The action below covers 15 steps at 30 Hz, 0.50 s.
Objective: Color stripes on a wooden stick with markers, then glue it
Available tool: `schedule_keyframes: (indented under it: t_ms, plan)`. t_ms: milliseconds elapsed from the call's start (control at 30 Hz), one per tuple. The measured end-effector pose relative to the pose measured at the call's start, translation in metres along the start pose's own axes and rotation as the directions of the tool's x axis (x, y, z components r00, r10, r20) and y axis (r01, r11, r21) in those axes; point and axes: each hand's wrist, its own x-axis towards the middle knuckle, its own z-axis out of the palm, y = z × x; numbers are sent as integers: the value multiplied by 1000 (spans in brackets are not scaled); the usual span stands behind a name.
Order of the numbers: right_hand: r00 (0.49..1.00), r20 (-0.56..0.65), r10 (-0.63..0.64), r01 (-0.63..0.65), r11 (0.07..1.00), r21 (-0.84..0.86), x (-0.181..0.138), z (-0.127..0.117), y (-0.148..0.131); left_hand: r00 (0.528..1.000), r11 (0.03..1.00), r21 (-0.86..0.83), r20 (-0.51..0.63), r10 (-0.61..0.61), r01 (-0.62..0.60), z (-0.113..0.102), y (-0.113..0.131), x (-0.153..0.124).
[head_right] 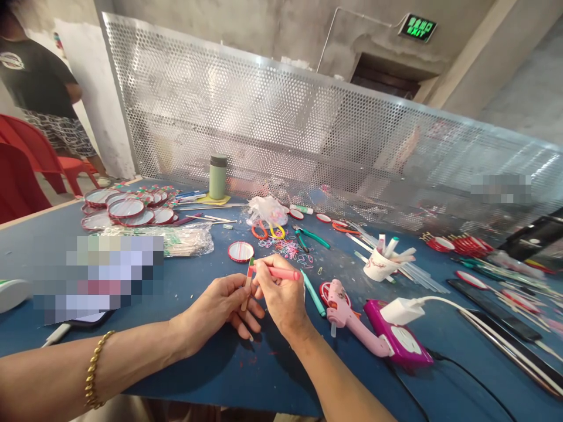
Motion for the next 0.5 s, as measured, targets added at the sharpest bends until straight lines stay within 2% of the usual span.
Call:
schedule_keyframes:
  t_ms: [500]
  plan:
    - [1000,13,0,0,1000,-9,-1,0,-1,1000,1000,18,-16,-2,2,1,2,-2]
